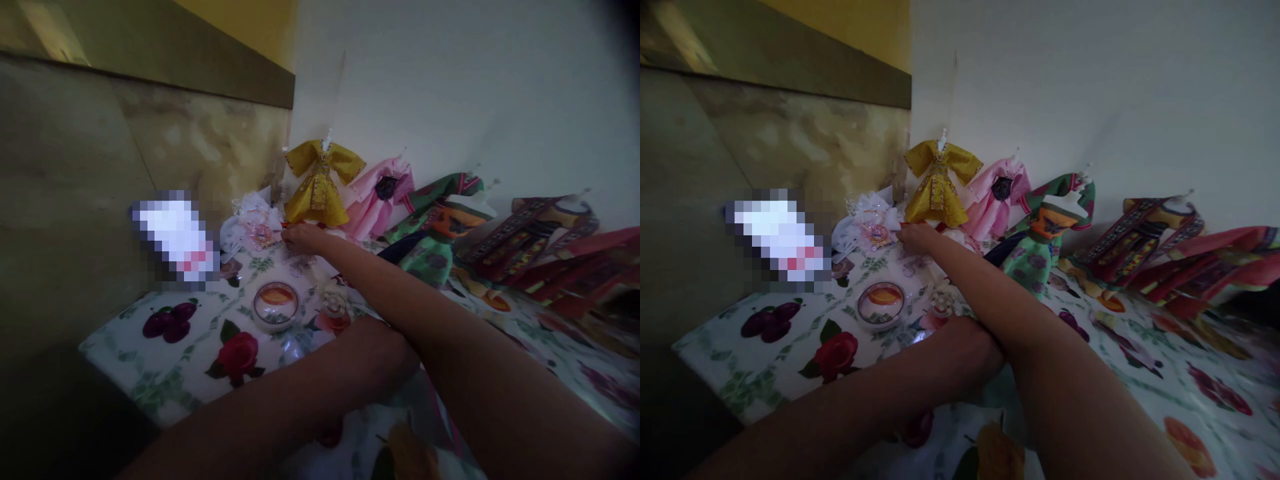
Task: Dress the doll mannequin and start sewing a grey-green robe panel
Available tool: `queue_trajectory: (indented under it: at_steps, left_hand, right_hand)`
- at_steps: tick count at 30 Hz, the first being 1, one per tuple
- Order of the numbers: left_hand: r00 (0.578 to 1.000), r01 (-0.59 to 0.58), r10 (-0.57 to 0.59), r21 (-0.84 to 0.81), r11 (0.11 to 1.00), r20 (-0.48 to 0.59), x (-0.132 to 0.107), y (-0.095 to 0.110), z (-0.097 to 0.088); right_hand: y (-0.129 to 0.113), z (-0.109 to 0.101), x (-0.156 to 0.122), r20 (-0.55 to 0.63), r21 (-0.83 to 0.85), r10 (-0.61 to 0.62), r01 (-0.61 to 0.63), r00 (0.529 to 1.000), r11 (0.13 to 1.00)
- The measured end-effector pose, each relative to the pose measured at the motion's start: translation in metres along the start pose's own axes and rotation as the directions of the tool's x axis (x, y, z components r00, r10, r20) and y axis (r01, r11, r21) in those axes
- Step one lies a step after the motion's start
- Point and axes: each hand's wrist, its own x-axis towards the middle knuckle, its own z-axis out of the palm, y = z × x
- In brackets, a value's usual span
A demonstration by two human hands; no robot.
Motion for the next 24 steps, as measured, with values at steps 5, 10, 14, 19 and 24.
queue_trajectory:
  at_steps: [5, 10, 14, 19, 24]
  left_hand:
    - [1.000, -0.012, 0.011, 0.002, 1.000, 0.023, -0.001, 0.001, -0.004]
    - [0.999, 0.013, -0.013, 0.011, 1.000, 0.039, 0.002, -0.001, 0.006]
    - [1.000, 0.017, -0.017, -0.012, 1.000, 0.019, 0.003, -0.003, 0.013]
    - [0.999, 0.011, -0.011, -0.015, 1.000, 0.045, 0.001, -0.001, 0.005]
    - [0.999, 0.000, 0.001, -0.034, 0.999, 0.041, 0.001, 0.002, -0.004]
  right_hand:
    - [0.005, 0.006, 0.003, -0.024, -0.018, 0.026, -0.026, 0.999, 0.999]
    - [0.011, 0.009, 0.006, -0.039, -0.012, 0.105, -0.105, 0.994, 0.994]
    - [0.018, 0.010, 0.007, -0.056, 0.003, 0.231, -0.231, 0.971, 0.973]
    - [0.025, 0.014, 0.005, -0.007, 0.022, 0.320, -0.319, 0.948, 0.947]
    - [0.020, 0.005, 0.002, 0.051, 0.052, 0.339, -0.341, 0.940, 0.939]
